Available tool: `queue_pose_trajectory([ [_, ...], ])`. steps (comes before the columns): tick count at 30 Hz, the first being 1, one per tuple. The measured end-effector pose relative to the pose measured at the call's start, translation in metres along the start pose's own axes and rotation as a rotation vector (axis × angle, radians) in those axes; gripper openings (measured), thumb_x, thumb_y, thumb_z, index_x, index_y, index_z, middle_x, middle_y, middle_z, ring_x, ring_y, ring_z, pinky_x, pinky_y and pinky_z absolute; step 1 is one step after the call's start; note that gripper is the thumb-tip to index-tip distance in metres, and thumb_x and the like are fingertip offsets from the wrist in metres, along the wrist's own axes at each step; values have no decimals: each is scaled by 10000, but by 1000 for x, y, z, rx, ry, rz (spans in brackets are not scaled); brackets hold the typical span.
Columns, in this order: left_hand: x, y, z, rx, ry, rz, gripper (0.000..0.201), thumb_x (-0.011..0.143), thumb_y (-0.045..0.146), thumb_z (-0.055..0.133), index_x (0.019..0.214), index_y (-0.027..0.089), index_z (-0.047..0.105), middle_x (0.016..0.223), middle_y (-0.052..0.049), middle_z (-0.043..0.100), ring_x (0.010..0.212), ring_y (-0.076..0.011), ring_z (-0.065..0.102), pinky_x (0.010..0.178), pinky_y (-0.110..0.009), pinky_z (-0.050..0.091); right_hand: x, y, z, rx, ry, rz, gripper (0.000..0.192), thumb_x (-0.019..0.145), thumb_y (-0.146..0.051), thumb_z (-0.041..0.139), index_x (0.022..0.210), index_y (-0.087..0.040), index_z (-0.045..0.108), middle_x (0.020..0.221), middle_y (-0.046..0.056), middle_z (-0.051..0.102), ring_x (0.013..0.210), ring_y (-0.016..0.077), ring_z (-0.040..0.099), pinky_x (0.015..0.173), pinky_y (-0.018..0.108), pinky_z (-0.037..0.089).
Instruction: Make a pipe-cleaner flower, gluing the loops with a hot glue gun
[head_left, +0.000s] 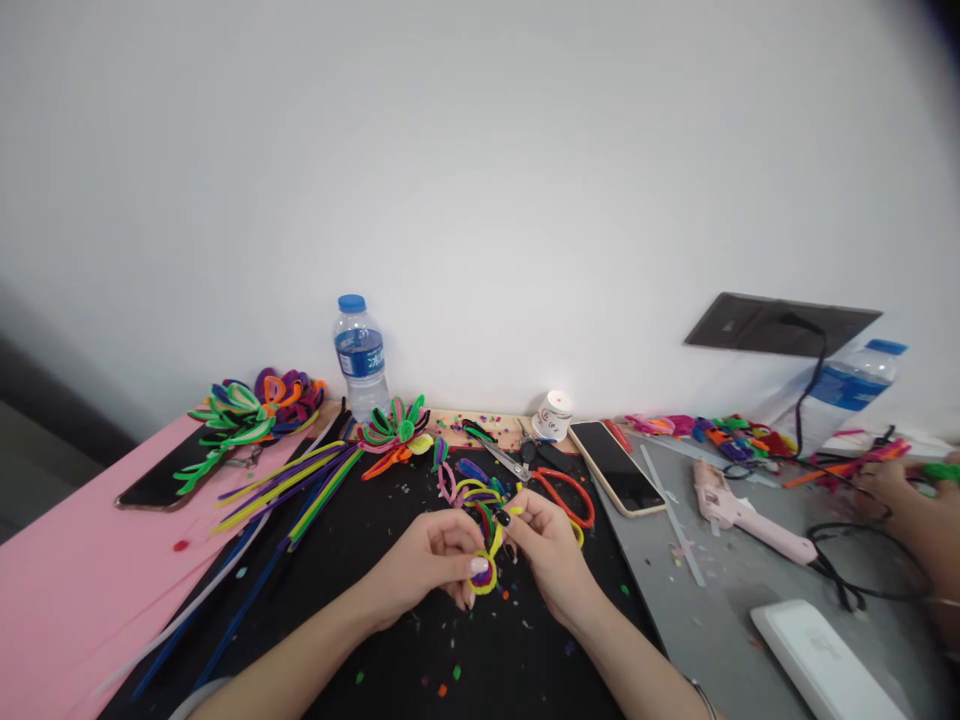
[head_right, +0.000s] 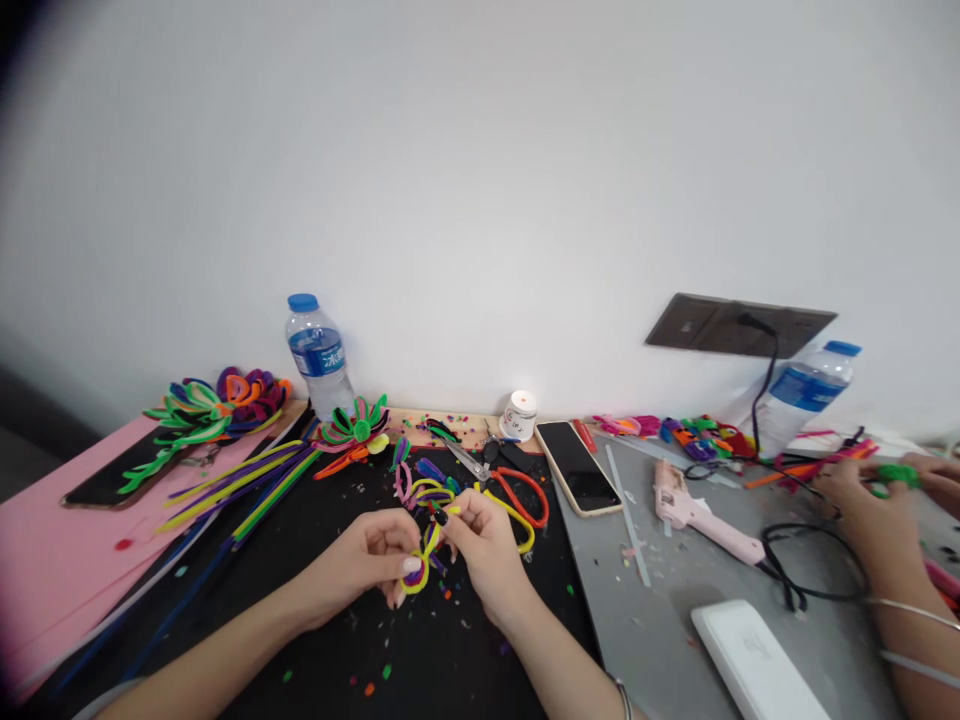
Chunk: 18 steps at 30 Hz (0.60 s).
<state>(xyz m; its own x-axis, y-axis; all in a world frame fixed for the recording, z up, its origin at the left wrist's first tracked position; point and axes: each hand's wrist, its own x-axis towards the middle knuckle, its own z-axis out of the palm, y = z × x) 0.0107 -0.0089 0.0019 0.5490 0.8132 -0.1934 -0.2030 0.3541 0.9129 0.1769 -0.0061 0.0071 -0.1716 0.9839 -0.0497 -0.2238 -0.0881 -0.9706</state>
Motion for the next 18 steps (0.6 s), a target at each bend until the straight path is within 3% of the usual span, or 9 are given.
queue_pose_trajectory([
  [8, 0, 0, 0, -39, 9, -31, 186, 682, 228, 711, 756, 143, 563, 575, 15, 621, 427, -72, 551, 438, -177, 459, 4, -1, -4, -158, -15, -38, 176, 735, -310, 624, 663, -183, 527, 500, -71, 465, 447, 88, 395, 446, 205, 306],
  [12, 2, 1, -3, -102, 116, 12, 179, 699, 228, 700, 797, 161, 566, 587, 45, 572, 458, -59, 535, 460, -166, 452, 12, -22, -21, -389, -32, -94, 146, 739, -280, 588, 840, -177, 577, 714, -2, 585, 546, 114, 506, 507, 227, 407],
  [15, 3, 2, -5, -152, 147, 46, 162, 719, 222, 685, 812, 167, 564, 602, 48, 558, 486, -54, 524, 485, -165, 446, 14, -52, -55, -703, 94, -122, 263, 730, -250, 539, 984, -185, 552, 928, 63, 635, 716, 168, 595, 631, 282, 480],
  [18, 3, 1, -5, -188, 160, 59, 157, 720, 218, 684, 806, 169, 563, 618, 46, 549, 514, -56, 521, 502, -168, 445, 8, -81, -116, -1205, 340, -84, 317, 731, -216, 490, 1041, -170, 540, 1049, 111, 632, 816, 224, 624, 729, 349, 484],
])
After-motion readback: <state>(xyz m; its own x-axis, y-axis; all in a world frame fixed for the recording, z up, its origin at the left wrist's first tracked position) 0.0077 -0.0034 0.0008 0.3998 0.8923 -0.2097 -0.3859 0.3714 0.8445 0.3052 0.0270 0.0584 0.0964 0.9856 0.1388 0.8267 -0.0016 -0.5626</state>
